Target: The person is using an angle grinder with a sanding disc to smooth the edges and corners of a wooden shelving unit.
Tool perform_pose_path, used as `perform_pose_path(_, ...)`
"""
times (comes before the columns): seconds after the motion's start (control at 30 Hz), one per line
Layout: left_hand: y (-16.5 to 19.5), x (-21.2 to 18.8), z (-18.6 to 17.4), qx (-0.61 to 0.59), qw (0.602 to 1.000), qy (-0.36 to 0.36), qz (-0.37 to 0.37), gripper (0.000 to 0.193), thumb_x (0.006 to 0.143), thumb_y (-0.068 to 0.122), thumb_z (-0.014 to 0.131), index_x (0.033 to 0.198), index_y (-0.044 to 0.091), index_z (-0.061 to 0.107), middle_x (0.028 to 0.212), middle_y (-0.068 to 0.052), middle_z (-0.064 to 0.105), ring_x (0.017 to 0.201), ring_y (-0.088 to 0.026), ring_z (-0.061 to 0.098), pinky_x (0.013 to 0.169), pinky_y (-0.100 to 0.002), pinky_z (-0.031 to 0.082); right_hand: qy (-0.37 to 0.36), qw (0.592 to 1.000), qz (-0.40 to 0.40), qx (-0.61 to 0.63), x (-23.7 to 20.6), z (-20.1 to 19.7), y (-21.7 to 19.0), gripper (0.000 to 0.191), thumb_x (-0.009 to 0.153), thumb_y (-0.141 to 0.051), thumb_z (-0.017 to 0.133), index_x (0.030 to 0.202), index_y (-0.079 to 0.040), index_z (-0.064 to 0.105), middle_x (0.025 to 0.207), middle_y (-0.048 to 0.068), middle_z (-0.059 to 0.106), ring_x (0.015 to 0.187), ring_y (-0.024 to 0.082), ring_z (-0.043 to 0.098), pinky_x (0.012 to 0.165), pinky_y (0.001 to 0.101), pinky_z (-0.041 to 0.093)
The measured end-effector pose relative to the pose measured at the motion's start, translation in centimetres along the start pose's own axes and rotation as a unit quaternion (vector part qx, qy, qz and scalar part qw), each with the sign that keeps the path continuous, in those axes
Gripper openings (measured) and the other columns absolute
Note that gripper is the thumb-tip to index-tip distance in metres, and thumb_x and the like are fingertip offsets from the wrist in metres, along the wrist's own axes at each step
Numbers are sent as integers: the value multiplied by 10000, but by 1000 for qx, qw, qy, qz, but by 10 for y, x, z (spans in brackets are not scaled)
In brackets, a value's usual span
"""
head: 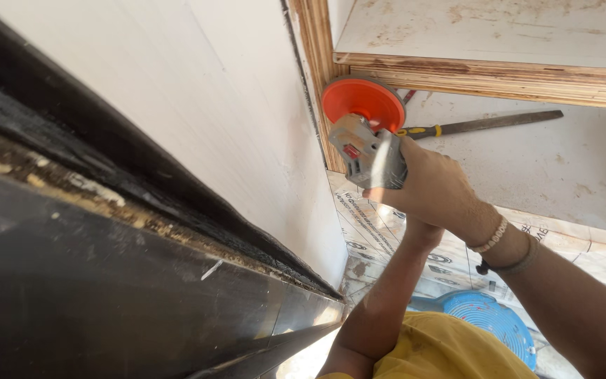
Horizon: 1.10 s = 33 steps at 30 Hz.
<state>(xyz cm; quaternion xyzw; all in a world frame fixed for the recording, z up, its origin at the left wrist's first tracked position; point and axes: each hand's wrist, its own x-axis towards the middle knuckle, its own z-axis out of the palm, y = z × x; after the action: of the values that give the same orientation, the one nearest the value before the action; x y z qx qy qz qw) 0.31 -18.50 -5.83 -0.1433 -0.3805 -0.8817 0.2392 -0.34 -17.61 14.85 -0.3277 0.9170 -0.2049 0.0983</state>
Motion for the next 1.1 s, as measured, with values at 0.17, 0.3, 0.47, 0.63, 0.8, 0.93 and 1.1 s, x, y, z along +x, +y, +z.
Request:
perform_pose_path(0.17, -1, 1, 3, -3, 1000, 0, -23, 784, 927, 276, 841, 1543, 112, 385, 1428, -1, 507, 1333, -119, 522, 1125, -325, 487, 34, 999, -2, 37, -5, -4, 8, 821, 676, -576, 845, 1196, 7, 592, 876, 193, 733, 806, 363, 750, 740, 464, 606)
perform_pose_path(0.3, -14, -5, 16, 29, 999, -30, -16, 825, 896, 282, 854, 1563, 105, 401, 1454, -13, 499, 1362, -125, 515, 1180, -328, 468, 37, 997, 25, 70, -19, -11, 24, 759, 645, -519, 881, 1145, -7, 626, 906, 175, 749, 836, 340, 765, 773, 436, 617)
perform_pose_path(0.47, -37, -19, 33, 130, 989, -67, -31, 695, 920, 232, 859, 1437, 38, 437, 1382, -68, 516, 1301, -177, 528, 1173, -351, 481, 85, 983, 13, 164, -48, -21, 54, 853, 606, -393, 907, 1308, -31, 586, 983, 168, 769, 900, 305, 776, 795, 418, 621)
perform_pose_path(0.63, -56, -29, 63, 227, 967, -113, -19, 893, 841, 202, 846, 1547, 38, 324, 1489, -85, 474, 1413, -195, 493, 1217, -360, 427, 122, 973, 26, 195, -77, -30, 94, 902, 595, -337, 913, 1378, -52, 567, 1050, 151, 773, 984, 271, 763, 846, 409, 607)
perform_pose_path(0.8, -74, -37, 92, 248, 957, -147, -11, 808, 878, 180, 839, 1511, 46, 355, 1381, -69, 487, 1295, -179, 512, 1169, -350, 463, 160, 958, 13, 239, -104, -30, 143, 888, 570, -314, 938, 1339, -35, 591, 1027, 121, 774, 978, 216, 755, 846, 370, 605)
perform_pose_path(0.93, -88, -41, 108, 149, 970, -175, -79, 524, 891, 184, 864, 1270, 39, 532, 1162, -59, 615, 1093, -144, 625, 988, -323, 571, 196, 930, -43, 309, -128, -23, 188, 725, 631, -307, 936, 1205, 10, 628, 1006, 92, 755, 937, 160, 707, 816, 324, 597)
perform_pose_path(1.1, -95, -44, 128, 235, 945, -194, -117, 435, 847, 200, 874, 1174, 29, 642, 1076, -79, 724, 981, -154, 728, 856, -305, 621, 225, 894, -62, 382, -148, -7, 245, 723, 665, -348, 931, 1216, 6, 626, 1018, 66, 737, 989, 127, 687, 839, 307, 594)
